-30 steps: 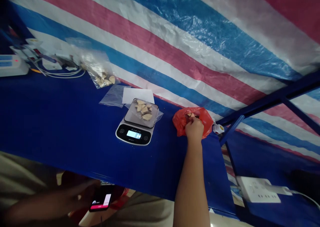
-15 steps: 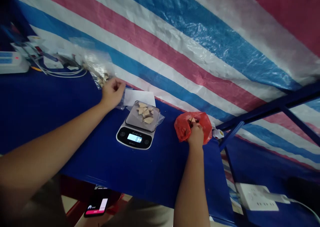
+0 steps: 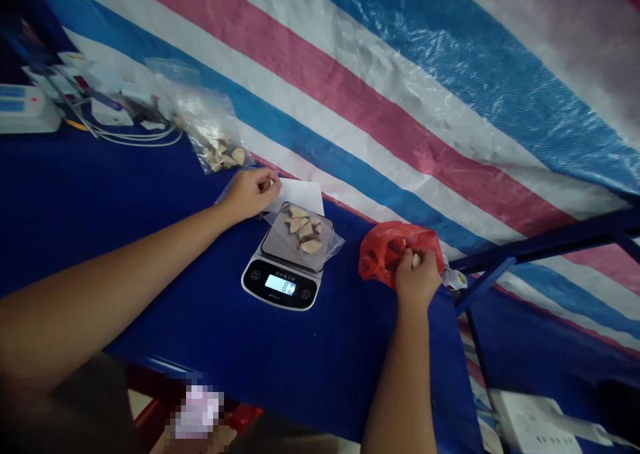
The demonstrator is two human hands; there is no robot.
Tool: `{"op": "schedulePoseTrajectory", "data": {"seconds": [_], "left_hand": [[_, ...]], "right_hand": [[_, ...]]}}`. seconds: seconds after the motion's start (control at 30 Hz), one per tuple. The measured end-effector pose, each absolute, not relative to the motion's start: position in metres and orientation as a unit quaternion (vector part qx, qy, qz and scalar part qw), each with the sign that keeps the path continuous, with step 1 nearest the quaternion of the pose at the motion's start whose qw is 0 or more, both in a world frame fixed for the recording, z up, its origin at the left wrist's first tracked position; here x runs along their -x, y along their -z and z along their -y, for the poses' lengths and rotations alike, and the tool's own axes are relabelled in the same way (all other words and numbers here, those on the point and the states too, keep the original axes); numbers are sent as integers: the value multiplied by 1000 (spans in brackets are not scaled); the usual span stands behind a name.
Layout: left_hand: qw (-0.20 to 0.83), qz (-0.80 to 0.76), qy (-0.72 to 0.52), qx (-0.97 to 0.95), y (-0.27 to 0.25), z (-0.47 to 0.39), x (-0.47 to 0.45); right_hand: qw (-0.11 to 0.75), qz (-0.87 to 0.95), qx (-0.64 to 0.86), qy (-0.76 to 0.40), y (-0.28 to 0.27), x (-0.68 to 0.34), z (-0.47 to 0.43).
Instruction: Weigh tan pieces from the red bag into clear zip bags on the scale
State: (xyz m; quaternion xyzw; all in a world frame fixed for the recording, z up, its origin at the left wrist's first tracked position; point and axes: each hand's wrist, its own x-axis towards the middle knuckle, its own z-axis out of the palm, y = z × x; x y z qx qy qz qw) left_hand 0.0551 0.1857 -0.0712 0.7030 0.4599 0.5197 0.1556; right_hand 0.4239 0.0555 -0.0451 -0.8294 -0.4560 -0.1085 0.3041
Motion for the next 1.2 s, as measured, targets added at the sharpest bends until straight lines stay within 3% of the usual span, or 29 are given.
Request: {"op": "schedulePoseTrajectory", "data": {"seconds": [0.27,0.6,0.77,0.97,1.1,1.2], "left_hand": [[165,-456,-514,-707,71,-183,-56],[154,-452,-514,-712,73,-184,-57],[163,-453,-510,-713,71,-182,-57],[176,-443,-512,-715,69,-179,-57],[176,-444,-511,-715,70,-180,-57],[174,-447,-505,-718,72,-181,-57]], "right_hand": [[332,489,806,-34,61,-435,-61],[354,513,781,46,66,-418,-67],[434,423,794,51,61,-415,-67],[541,299,779,-104,56,-418,-65],[535,276,792,-103,56,-419,-65],[482,295,822,-71,57,-419,-65]]}}
